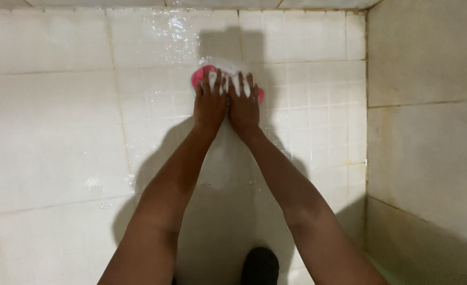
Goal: The person scrubs the tiled floor of a bathroom using a pink sponge and a red scrub brush. They apply soap to the sponge and scrub the floor in circular motions, then switch to the brush to clean the grout lines and corners.
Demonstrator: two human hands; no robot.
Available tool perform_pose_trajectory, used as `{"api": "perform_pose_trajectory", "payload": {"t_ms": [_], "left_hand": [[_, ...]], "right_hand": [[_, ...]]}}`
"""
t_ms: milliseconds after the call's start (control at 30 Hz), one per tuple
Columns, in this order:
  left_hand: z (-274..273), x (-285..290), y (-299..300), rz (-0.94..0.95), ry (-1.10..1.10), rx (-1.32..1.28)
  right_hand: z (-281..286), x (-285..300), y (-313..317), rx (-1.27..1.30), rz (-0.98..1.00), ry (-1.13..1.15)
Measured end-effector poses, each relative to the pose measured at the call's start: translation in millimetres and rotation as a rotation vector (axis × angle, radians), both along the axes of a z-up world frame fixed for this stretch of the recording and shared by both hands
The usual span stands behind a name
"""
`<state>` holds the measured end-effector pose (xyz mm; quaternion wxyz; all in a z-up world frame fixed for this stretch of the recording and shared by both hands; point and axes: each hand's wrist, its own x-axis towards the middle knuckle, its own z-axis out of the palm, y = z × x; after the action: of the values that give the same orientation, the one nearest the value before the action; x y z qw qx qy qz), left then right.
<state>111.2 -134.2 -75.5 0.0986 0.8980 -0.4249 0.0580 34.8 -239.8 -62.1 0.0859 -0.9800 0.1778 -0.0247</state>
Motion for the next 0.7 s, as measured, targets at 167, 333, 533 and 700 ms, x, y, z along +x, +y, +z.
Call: {"api": "perform_pose_trajectory", "payload": {"t_ms": [167,333,533,700], "left_hand": [[-32,-6,-11,0.054,-0.078,0.067],[-23,-21,-1,0.029,-0.03,0.171],[15,-73,36,0.006,-0.038,0.371],[23,-113,71,-0.114,-0.029,0.525]], "right_hand": [[-3,-3,0,0.004,-0.006,0.017],[3,-22,9,-0.031,0.056,0.036],[22,-76,36,0.023,0.118,0.081],[50,-117,69,-0.236,0.199,-0.002]]}}
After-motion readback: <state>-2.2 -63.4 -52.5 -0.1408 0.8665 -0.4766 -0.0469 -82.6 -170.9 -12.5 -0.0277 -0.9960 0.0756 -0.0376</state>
